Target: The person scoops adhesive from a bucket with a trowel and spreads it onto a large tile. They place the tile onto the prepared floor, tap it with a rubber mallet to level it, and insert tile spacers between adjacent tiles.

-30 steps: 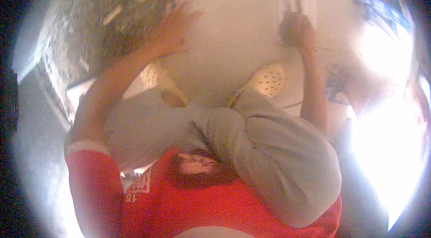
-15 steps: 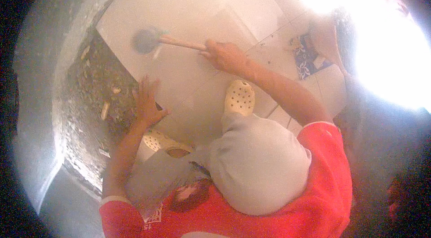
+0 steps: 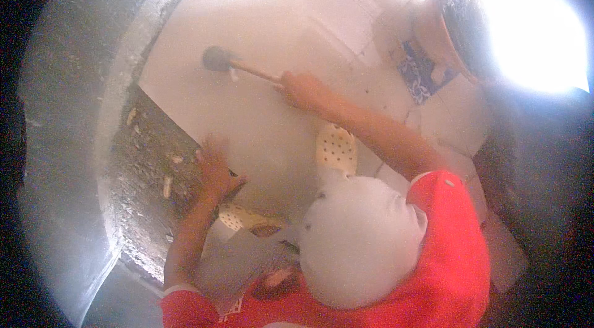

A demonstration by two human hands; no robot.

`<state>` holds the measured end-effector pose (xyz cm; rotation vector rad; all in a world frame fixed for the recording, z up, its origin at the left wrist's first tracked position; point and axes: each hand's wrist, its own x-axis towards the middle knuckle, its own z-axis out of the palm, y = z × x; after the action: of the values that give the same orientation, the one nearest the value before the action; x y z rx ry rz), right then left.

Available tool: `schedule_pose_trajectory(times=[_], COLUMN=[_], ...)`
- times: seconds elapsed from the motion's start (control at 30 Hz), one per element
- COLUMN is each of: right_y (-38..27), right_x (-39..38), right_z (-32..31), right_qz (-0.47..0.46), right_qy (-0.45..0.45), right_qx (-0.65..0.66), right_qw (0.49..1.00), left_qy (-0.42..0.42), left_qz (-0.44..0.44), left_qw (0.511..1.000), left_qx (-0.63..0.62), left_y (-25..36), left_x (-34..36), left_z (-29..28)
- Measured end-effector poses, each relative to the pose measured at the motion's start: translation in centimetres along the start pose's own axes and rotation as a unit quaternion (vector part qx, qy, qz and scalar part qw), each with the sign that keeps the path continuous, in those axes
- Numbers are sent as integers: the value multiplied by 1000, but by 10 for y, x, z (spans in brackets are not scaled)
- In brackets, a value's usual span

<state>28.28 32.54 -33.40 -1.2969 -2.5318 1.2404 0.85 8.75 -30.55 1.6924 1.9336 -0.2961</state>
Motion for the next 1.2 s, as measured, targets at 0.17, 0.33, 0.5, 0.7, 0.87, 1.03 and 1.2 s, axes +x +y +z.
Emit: schedule_pose_trajectory(times=[0.17,0.33,0.5,0.7,0.87,1.03,1.2], right_y=[-8,-21,-23,-3,7,27,59], right_x=[8,23,49,74,66,35,-16], right_z=[-4,-36,-48,-38,-33,-44,-46], right_qz=[56,71,51,68,100,116,170], right_qy=[17,34,128,134,135,148,198], right_qx=[84,136,189,105,109,51,-2], right_qw=[995,988,972,983,980,981,965], left_qy=[47,80,70,65,34,50,100], left_qz=[31,-2,-52,-48,-48,-55,-28], left_qw=[998,997,996,997,998,997,994], left_qx=[-13,22,24,16,3,24,22], left_y=[23,53,62,65,63,57,52], left_x=[81,172,196,199,197,202,197], left_z=[-20,-62,-85,-91,-94,-75,-59])
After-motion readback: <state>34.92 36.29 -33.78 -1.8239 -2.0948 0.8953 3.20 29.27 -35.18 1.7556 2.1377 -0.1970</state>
